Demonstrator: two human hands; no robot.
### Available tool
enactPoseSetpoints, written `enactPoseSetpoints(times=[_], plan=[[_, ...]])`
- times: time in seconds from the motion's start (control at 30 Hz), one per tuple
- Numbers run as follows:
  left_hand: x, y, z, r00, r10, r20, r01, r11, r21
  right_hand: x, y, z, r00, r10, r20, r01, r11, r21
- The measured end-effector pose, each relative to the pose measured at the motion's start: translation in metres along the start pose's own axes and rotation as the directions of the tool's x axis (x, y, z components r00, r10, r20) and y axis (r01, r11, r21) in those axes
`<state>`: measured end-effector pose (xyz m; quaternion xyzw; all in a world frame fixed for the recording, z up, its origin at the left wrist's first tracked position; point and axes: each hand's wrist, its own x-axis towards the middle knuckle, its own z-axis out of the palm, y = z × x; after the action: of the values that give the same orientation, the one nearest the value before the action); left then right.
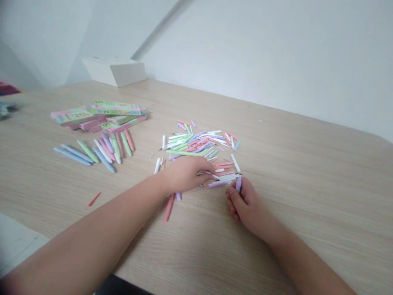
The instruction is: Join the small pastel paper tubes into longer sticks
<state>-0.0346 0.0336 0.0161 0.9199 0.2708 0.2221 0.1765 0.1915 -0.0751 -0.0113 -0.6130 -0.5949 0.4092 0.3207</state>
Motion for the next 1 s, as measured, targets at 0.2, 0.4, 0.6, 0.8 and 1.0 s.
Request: enactPoseSetpoints(times=[0.2, 0.4, 0.6, 0.8, 1.0], plan=[[0.000, 0.001, 0.002, 0.989, -0.043, -0.145, 0.018, 0.985, -0.171, 0.002, 0.004, 0.006, 0.998, -0.032, -0.053, 0.033, 0.999, 0.009], [0.005, 0.009, -0.001, 0.933, -0.292, -0.211, 0.114, 0.795, -0.596, 0.007, -0.003, 0.011, 0.997, 0.018, -0.071, -0.019, 1.000, -0.004], [0.007, 0.019, -0.002, 0.866, -0.498, -0.032, 0.313, 0.592, -0.743, 0.010, -0.011, 0.015, 0.991, -0.028, -0.131, 0.033, 0.999, 0.036], [0.010, 0.016, -0.001, 0.866, -0.495, -0.075, 0.254, 0.564, -0.786, 0.009, -0.015, 0.017, 0.968, -0.002, -0.252, 0.047, 0.984, 0.171], [0.012, 0.016, -0.001, 0.853, -0.511, -0.103, 0.221, 0.533, -0.817, 0.011, -0.007, 0.017, 0.941, 0.027, -0.338, 0.091, 0.941, 0.327]])
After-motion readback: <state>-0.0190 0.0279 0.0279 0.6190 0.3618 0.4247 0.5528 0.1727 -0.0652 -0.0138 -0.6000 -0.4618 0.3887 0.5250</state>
